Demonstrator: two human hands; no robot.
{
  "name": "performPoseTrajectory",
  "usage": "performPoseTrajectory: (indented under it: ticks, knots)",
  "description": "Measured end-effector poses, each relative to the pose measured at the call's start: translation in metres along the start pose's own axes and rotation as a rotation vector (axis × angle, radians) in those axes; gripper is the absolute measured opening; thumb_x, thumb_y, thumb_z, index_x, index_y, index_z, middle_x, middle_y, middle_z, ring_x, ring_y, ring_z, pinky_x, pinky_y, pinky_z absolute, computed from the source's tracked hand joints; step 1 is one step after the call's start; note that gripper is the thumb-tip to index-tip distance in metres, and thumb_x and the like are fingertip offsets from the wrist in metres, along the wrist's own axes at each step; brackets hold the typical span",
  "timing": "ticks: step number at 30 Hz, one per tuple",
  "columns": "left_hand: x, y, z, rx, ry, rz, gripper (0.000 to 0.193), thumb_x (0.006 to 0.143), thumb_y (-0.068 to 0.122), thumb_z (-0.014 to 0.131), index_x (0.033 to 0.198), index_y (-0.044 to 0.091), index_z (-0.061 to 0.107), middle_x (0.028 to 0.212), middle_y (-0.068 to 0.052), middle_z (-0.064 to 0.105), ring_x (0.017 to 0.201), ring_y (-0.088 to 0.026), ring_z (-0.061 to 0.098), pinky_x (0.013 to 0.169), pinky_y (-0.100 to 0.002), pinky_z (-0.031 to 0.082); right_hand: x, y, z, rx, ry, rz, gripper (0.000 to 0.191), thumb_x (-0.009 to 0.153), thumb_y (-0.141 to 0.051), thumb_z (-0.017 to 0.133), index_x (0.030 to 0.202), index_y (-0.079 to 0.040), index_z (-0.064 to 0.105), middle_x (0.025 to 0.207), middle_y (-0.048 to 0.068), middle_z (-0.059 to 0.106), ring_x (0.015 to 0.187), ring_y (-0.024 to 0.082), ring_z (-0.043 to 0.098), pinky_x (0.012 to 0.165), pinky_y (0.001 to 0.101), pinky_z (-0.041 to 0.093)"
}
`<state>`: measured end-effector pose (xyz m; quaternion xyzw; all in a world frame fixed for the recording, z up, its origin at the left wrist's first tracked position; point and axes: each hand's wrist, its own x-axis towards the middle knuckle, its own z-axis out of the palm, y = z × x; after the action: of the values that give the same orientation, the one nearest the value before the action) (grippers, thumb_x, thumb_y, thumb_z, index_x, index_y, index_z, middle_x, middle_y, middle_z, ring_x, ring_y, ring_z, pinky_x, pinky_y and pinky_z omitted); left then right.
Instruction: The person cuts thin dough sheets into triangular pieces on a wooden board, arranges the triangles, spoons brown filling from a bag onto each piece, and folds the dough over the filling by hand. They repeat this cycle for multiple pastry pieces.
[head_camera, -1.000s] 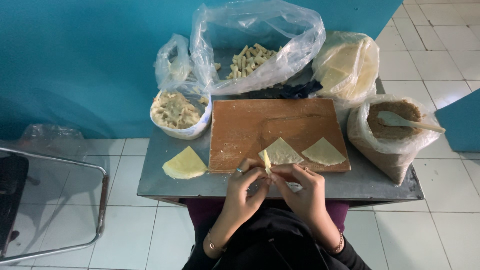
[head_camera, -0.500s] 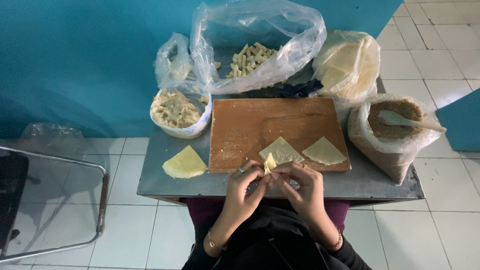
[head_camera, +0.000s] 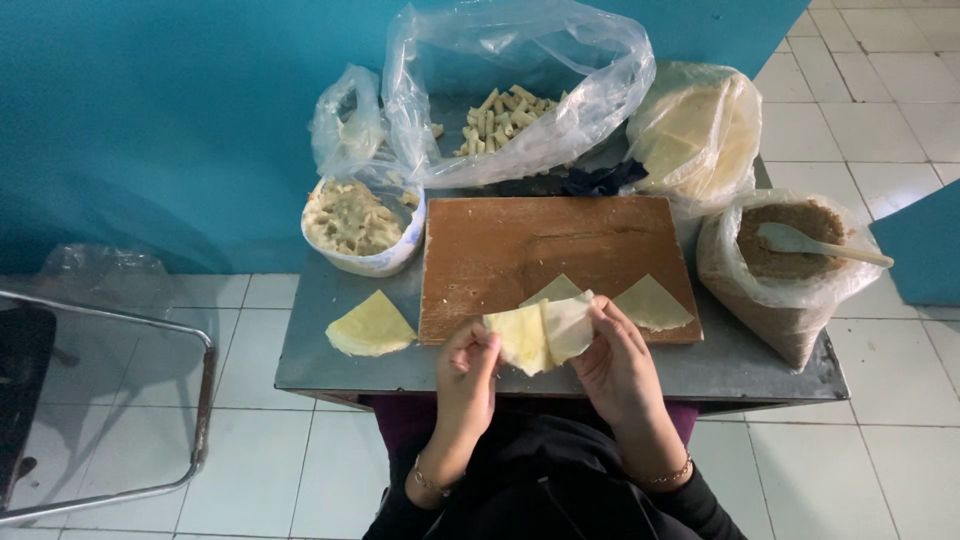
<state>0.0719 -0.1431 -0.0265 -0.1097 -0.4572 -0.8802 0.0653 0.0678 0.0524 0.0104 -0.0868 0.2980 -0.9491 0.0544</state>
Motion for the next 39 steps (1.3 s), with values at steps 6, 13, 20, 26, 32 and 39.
performPoseTrajectory:
  ticks: [6, 13, 20, 26, 32, 39]
  knots:
    - [0.003, 0.015, -0.001, -0.297, 0.188, -0.011, 0.004, 0.1, 0.005, 0.056, 0.097, 0.003, 0.057, 0.101, -0.007, 0.068, 0.093, -0.014, 0.07, 0.087, -0.032, 0.058, 0.004, -0.017, 0.01, 0.053, 0.214, 0.034, 0.03, 0.105, -0.025, 0.045, 0.119, -0.002, 0.056, 0.108, 0.011, 0.07, 0.092, 0.019, 0.073, 0.079, 0.0324, 0.061]
    - [0.015, 0.042, -0.026, -0.19, 0.275, 0.227, 0.005, 0.105, 0.003, 0.057, 0.099, 0.003, 0.056, 0.105, -0.009, 0.068, 0.097, -0.017, 0.069, 0.088, -0.033, 0.057, 0.023, -0.045, 0.022, -0.924, 0.297, -0.359, 0.016, 0.103, -0.016, 0.06, 0.109, -0.002, 0.066, 0.102, 0.013, 0.071, 0.09, 0.02, 0.069, 0.078, 0.0368, 0.059]
    - [0.019, 0.066, -0.033, -0.115, 0.387, 0.299, 0.005, 0.101, 0.003, 0.056, 0.096, 0.003, 0.055, 0.105, -0.008, 0.065, 0.099, -0.017, 0.068, 0.091, -0.034, 0.057, 0.052, 0.016, 0.07, -1.879, -0.112, -0.616, 0.011, 0.081, -0.012, 0.074, 0.092, -0.009, 0.072, 0.095, 0.009, 0.072, 0.082, 0.027, 0.071, 0.066, 0.0392, 0.056]
    - [0.019, 0.071, -0.027, -0.087, 0.411, 0.329, 0.008, 0.1, 0.004, 0.057, 0.093, 0.002, 0.054, 0.104, -0.009, 0.065, 0.099, -0.018, 0.068, 0.09, -0.034, 0.057, 0.046, 0.038, 0.08, -1.886, -0.218, -0.734, 0.008, 0.086, -0.015, 0.073, 0.089, -0.008, 0.07, 0.093, 0.006, 0.07, 0.086, 0.027, 0.068, 0.071, 0.0411, 0.051]
    - [0.017, 0.068, -0.028, -0.074, 0.381, 0.345, 0.009, 0.101, 0.004, 0.058, 0.092, 0.002, 0.055, 0.099, -0.006, 0.063, 0.093, -0.014, 0.064, 0.084, -0.03, 0.055, 0.044, 0.04, 0.078, -1.865, -0.267, -0.695, 0.006, 0.085, -0.016, 0.073, 0.086, -0.011, 0.071, 0.091, 0.002, 0.071, 0.087, 0.026, 0.068, 0.073, 0.0401, 0.049]
    - [0.017, 0.065, -0.033, -0.075, 0.387, 0.36, 0.011, 0.102, 0.003, 0.06, 0.092, 0.003, 0.054, 0.098, -0.005, 0.061, 0.088, -0.011, 0.059, 0.079, -0.026, 0.05, 0.045, 0.034, 0.077, -1.735, -0.291, -0.689, 0.01, 0.087, -0.018, 0.074, 0.095, -0.014, 0.076, 0.091, 0.002, 0.076, 0.085, 0.023, 0.071, 0.076, 0.0374, 0.05]
